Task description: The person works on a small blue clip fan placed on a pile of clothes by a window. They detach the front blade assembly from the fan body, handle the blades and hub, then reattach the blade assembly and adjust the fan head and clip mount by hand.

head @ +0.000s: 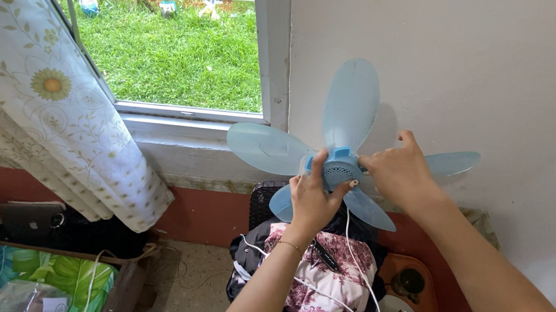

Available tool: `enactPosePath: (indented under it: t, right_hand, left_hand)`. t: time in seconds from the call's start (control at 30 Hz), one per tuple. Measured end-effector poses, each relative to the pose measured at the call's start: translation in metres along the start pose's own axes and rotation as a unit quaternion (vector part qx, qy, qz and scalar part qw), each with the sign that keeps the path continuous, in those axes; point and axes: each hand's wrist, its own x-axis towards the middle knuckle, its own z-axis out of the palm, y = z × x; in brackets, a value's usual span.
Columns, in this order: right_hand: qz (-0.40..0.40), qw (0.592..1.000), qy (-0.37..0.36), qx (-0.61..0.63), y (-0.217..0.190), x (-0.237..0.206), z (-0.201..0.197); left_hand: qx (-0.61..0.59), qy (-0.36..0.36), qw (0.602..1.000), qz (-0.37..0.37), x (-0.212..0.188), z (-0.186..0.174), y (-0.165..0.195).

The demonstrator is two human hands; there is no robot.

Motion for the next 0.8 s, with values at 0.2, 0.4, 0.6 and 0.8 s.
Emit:
enactPosePath:
  t: [0.2, 0.4, 0.6, 0.8]
  right_hand:
    - [0.021, 1.0, 0.004, 0.019, -0.004, 0.0, -0.002]
    - [0.038, 0.997, -0.014, 0.064, -0.005, 0.001, 0.002]
    - [0.034, 0.998, 0.001, 0.048, -0.003, -0.003, 0.004]
    - [0.022, 0.999, 0.023, 0.019, -0.001, -0.003, 0.007]
  left_hand:
    - [0.004, 0.008, 1.0, 0.016, 0.002, -0.002, 0.003]
    - [0.006, -0.012, 1.0, 0.016, 0.003, -0.005, 0.0]
    - [0.005, 0.028, 0.998, 0.048, -0.001, 0.001, 0.001]
    - [0.009, 0.003, 1.0, 0.009, 0.002, 0.004, 0.001]
